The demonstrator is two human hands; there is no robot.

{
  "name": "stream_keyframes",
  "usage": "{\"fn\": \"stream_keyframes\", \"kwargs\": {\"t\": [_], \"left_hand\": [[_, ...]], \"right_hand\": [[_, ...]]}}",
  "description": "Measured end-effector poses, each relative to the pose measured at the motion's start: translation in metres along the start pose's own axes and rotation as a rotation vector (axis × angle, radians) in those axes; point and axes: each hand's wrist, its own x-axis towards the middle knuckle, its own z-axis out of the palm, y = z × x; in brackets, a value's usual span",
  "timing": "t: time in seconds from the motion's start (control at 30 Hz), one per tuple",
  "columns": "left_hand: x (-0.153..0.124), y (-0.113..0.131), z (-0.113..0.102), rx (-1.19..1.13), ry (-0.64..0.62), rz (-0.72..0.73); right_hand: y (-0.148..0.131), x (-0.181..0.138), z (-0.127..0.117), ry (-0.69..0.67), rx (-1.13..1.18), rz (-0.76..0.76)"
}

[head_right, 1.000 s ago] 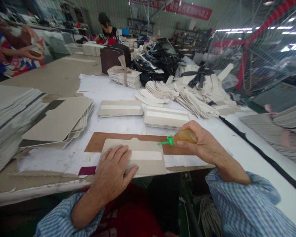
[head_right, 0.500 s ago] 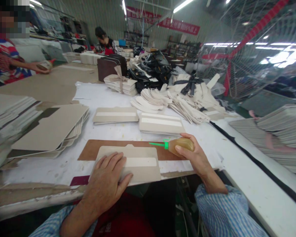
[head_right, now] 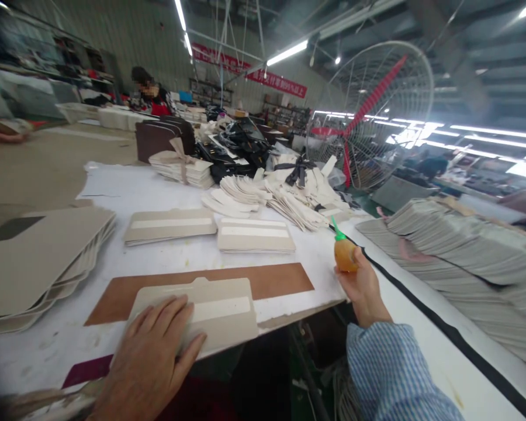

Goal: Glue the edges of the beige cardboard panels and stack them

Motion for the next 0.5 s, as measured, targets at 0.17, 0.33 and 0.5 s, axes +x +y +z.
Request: {"fn": "stream_keyframes", "kwargs": {"t": [0.17,0.33,0.5], "left_hand": [[-0.002,0.002,0.000,0.008,-0.006,-0.021],[-0.003,0.002,0.002,0.005,0.023,-0.014],[-0.005,0.003,0.005,-0.015,0.069,-0.053]], "right_hand": [[-0.002,0.018,-0.008,-0.031,-0.043,0.027],[0.003,0.046,-0.007,-0.024,-0.136,-0.004],[0.016,0.071,-0.002,0.039,-0.259,-0.183]]}}
